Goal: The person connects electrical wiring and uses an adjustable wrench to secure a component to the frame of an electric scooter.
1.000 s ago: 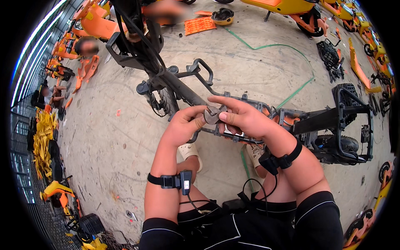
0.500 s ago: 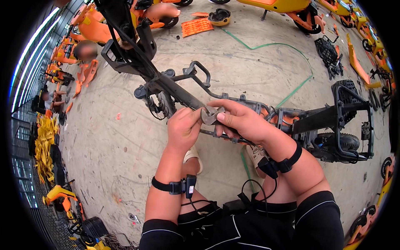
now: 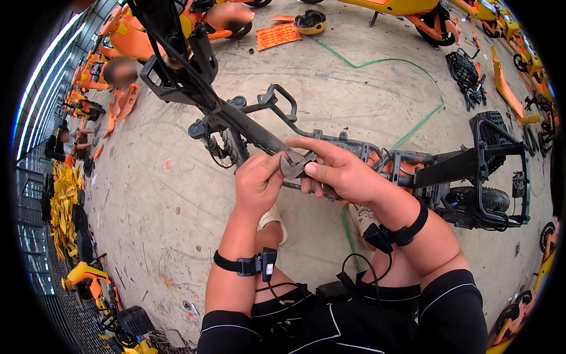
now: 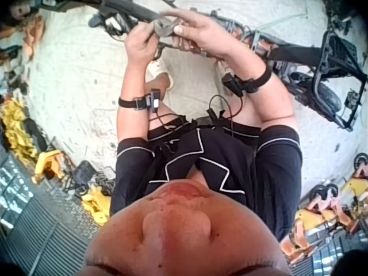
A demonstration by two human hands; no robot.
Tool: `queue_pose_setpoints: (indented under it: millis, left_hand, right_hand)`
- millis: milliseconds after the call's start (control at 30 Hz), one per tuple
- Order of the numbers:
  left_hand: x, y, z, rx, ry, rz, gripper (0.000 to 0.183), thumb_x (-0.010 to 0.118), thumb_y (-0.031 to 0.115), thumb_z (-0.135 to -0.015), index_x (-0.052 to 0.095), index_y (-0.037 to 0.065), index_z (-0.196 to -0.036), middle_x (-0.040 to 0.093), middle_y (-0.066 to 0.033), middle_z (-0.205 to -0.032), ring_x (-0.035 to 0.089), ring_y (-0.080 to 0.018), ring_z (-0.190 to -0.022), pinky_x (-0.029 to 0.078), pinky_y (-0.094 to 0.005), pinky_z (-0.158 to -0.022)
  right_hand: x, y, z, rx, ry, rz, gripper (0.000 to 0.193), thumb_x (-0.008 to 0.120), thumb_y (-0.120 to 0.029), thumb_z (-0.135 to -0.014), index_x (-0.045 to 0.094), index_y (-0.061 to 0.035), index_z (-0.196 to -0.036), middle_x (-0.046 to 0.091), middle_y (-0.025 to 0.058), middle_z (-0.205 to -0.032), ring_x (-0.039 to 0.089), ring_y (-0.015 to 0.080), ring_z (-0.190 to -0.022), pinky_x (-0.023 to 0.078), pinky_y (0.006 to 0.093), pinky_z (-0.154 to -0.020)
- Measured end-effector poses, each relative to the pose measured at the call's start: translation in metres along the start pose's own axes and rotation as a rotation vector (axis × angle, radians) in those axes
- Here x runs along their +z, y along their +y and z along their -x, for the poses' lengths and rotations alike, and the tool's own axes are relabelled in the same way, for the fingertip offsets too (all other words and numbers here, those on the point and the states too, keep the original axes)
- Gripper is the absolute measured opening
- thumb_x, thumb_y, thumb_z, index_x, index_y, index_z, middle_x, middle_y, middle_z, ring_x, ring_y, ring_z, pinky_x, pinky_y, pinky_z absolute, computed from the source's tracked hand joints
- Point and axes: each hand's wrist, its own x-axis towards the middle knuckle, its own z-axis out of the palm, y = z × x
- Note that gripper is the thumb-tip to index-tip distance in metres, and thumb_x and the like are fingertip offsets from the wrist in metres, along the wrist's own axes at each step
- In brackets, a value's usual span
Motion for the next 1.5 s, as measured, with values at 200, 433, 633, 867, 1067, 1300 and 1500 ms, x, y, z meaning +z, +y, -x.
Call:
queue_pose_setpoints:
  millis: [200,433,633,867,1067,1300,1500]
  left_hand:
    - [-0.002,-0.001,0.0,-0.083,-0.04,0.021,0.034,0.074,-0.004,-0.075,0.075,0.006,-0.107,0.053,-0.008,-0.068,0.053,-0.0243,-0.062,0.044,-0.035,-0.057]
    - [-0.001,0.002,-0.005,0.033,-0.033,0.002,0.029,0.073,-0.004,-0.077,0.075,0.005,-0.104,0.054,-0.0073,-0.069,0.053,-0.0241,-0.063,0.045,-0.0346,-0.058]
    - [-0.004,0.005,-0.006,0.04,-0.081,0.007,0.031,0.074,-0.003,-0.075,0.074,0.005,-0.105,0.06,-0.0085,-0.072,0.057,-0.0275,-0.066,0.048,-0.037,-0.061]
    - [-0.008,0.007,-0.006,0.046,-0.071,0.017,0.019,0.07,-0.005,-0.082,0.073,0.003,-0.099,0.051,-0.0068,-0.067,0.05,-0.0221,-0.061,0.042,-0.0336,-0.056]
    - [-0.007,0.004,0.0,-0.015,-0.075,0.049,0.017,0.07,-0.001,-0.087,0.073,0.003,-0.103,0.054,-0.0064,-0.069,0.052,-0.0191,-0.062,0.043,-0.0318,-0.057]
    - [0.003,0.009,-0.003,-0.152,-0.031,0.154,0.025,0.076,0.005,-0.086,0.074,0.006,-0.111,0.055,-0.0064,-0.068,0.053,-0.0184,-0.061,0.043,-0.0319,-0.056]
    - [-0.001,0.009,-0.001,-0.187,-0.03,0.155,0.024,0.076,0.005,-0.086,0.075,0.006,-0.11,0.054,-0.0054,-0.068,0.051,-0.0151,-0.059,0.042,-0.0299,-0.054]
  right_hand:
    - [-0.001,-0.002,-0.001,0.081,0.044,0.045,0.041,0.052,-0.019,-0.106,0.046,-0.007,-0.145,0.065,0.004,-0.087,0.054,0.0083,-0.072,0.045,0.0251,-0.063]
    - [-0.003,0.006,-0.003,-0.001,0.043,0.054,0.037,0.05,-0.015,-0.106,0.047,-0.0065,-0.142,0.062,0.0041,-0.082,0.053,0.0086,-0.068,0.045,0.0252,-0.064]
    - [-0.003,0.005,0.0,0.0,0.053,0.039,0.037,0.049,-0.012,-0.106,0.046,-0.0062,-0.143,0.062,0.0051,-0.083,0.053,0.0089,-0.068,0.045,0.025,-0.065]
    - [0.003,-0.003,0.002,0.007,0.007,0.044,0.042,0.048,-0.006,-0.105,0.042,-0.0048,-0.147,0.065,0.0098,-0.098,0.056,0.0105,-0.071,0.049,0.0262,-0.065]
    - [0.005,-0.002,0.001,-0.024,0.001,0.028,0.042,0.046,-0.007,-0.106,0.042,-0.005,-0.148,0.065,0.0096,-0.102,0.057,0.0104,-0.07,0.048,0.0241,-0.062]
    - [-0.007,0.01,-0.004,0.092,0.011,-0.106,0.045,0.044,-0.021,-0.109,0.038,-0.0083,-0.152,0.065,0.0099,-0.092,0.051,0.0082,-0.061,0.041,0.0236,-0.05]
    - [-0.014,0.019,-0.008,0.015,-0.127,-0.334,0.057,0.052,-0.028,-0.106,0.033,-0.0052,-0.154,0.067,0.0157,-0.095,0.054,0.0109,-0.053,0.044,0.0239,-0.048]
